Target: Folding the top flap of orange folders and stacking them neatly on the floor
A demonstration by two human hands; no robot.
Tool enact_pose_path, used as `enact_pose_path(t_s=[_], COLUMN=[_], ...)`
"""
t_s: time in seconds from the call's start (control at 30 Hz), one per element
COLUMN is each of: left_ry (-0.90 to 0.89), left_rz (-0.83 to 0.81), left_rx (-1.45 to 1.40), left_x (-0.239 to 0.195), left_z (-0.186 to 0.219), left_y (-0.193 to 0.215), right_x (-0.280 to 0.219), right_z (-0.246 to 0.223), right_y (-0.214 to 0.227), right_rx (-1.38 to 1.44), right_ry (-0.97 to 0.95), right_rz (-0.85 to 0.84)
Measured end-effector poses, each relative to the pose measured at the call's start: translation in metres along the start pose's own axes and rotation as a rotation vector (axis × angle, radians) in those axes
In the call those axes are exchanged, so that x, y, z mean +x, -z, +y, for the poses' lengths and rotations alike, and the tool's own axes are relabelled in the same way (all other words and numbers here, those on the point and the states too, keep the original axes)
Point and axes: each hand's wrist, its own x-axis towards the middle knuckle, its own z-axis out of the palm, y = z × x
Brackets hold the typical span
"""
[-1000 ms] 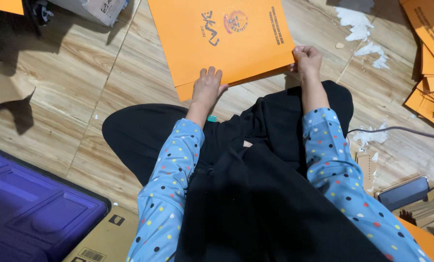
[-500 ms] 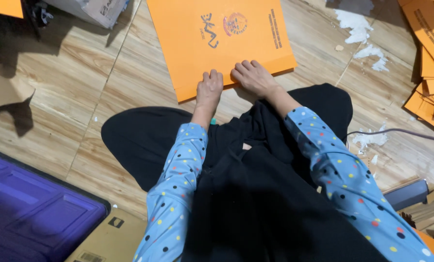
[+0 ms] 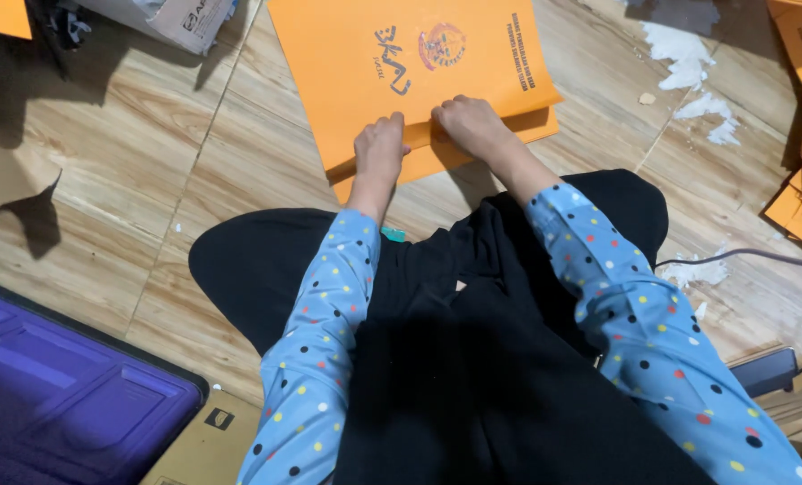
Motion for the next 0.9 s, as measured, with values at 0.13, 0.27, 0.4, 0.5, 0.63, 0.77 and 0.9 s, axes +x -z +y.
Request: enact_pose_path(t_s=[0.13, 0.27, 0.4, 0.5, 0.63, 0.77, 0.9], left_ry=[0.092, 0.113, 0.144, 0.089, 0.137, 0.200, 0.260], left_rz=[-0.175, -0.278, -0.347, -0.259, -0.308, -0.372, -0.398], left_rx=[0.017, 0.073, 0.155, 0.197, 0.222, 0.229, 0.238], left_x=[0.025, 0.016, 0.003, -0.014, -0.022, -0.020, -0.019], left_z=[-0.010, -0.010, -0.042, -0.072, -0.098, -0.100, -0.092], left_y=[-0.014, 0.011, 0.026, 0.042, 0.052, 0.057, 0.063], right_x=[0.021, 0.020, 0.018, 0.001, -0.017, -0.045, -0.051], right_z=[0.011, 0.020, 0.038, 0.074, 0.102, 0.145, 0.142], right_y=[-0.033, -0.023, 0.056, 0.053, 0.072, 0.039, 0.032], right_rx=[0.154, 0.133, 0.182, 0.154, 0.122, 0.156, 0.182], right_ry=[-0.108, -0.138, -0.242, -0.341, -0.474, -0.512, -0.584], right_rz=[-0.290, -0.400, -0.730, -0.746, -0.783, -0.669, -0.580])
